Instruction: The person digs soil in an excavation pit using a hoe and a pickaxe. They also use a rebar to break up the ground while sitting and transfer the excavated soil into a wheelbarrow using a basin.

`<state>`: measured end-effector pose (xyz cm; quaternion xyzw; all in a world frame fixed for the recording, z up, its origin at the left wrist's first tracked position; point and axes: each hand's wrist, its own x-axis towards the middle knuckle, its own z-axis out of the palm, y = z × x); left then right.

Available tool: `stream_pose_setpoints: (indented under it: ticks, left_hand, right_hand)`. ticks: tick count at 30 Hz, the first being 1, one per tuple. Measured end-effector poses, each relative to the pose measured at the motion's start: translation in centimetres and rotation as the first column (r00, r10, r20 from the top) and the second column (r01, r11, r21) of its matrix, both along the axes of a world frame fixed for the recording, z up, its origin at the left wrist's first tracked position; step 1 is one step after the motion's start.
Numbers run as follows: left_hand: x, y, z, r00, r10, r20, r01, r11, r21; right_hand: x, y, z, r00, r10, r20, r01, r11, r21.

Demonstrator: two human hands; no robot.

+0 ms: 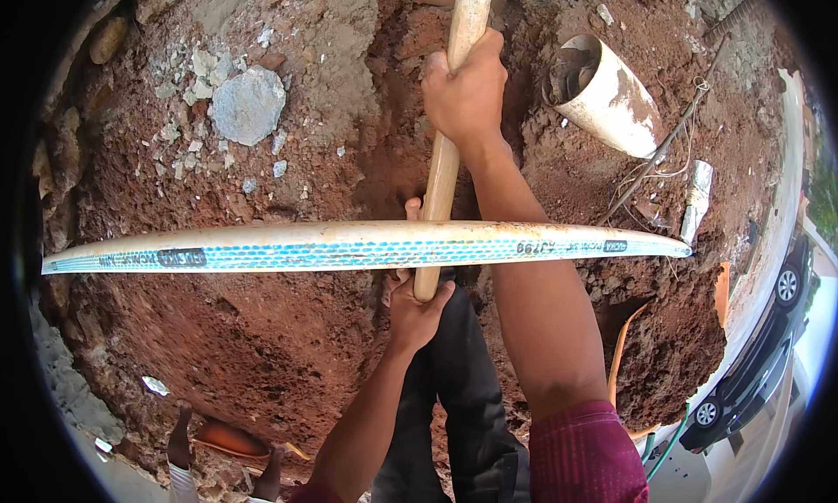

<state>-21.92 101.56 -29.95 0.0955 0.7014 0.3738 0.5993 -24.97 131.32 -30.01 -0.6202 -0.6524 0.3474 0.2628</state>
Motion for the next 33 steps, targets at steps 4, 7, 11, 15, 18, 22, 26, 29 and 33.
stream_pose_setpoints:
  ticks: [4, 7, 11, 15, 18, 22, 26, 29, 33]
  left_hand:
    - [1.6, -3.1, 6.5, 0.999, -0.031, -0.035, 0.023, 0.98, -0.2]
    - [2.3, -7.5, 7.0, 0.975, -0.223, -0.022, 0.207, 0.933, -0.293]
    - [2.9, -9.7, 6.7, 0.948, -0.225, -0.226, 0.185, 0.965, -0.183]
    - [0.3, -3.4, 4.1, 0.93, -0.159, -0.331, 0.164, 0.986, -0.014]
    - [-1.5, -1.5, 0.2, 0.941, -0.181, -0.287, 0.192, 0.981, 0.009]
    - [-2.0, 0.4, -2.2, 0.911, -0.105, -0.398, 0.16, 0.981, 0.106]
    - [-1.7, 0.5, -3.5, 0.876, -0.245, -0.416, 0.274, 0.962, 0.01]
    - [-0.6, 1.8, -3.3, 0.871, -0.266, -0.412, 0.269, 0.962, -0.053]
    - [0.4, 0.4, -5.2, 0.812, -0.207, -0.545, 0.294, 0.953, 0.077]
  right_hand:
    - [0.6, -3.8, 2.1, 0.998, 0.029, -0.055, -0.037, 0.987, -0.155]
    - [1.9, -9.4, 3.8, 0.996, -0.035, -0.082, 0.021, 0.986, -0.168]
    - [2.7, -10.5, 7.2, 0.993, -0.064, -0.098, 0.054, 0.993, -0.1]
    - [2.6, -6.3, 6.3, 0.962, -0.177, -0.208, 0.181, 0.983, 0.003]
    - [1.4, -3.8, 4.6, 0.957, -0.154, -0.247, 0.172, 0.984, 0.054]
    - [-0.6, -1.3, 3.3, 0.975, -0.131, -0.18, 0.14, 0.989, 0.041]
    - [-3.2, -0.2, 0.9, 1.0, -0.014, -0.023, 0.015, 1.0, 0.021]
    - [1.4, 1.0, -4.1, 0.983, -0.127, -0.134, 0.123, 0.992, -0.037]
    - [1.7, 0.2, -4.1, 0.987, -0.109, -0.114, 0.105, 0.993, -0.045]
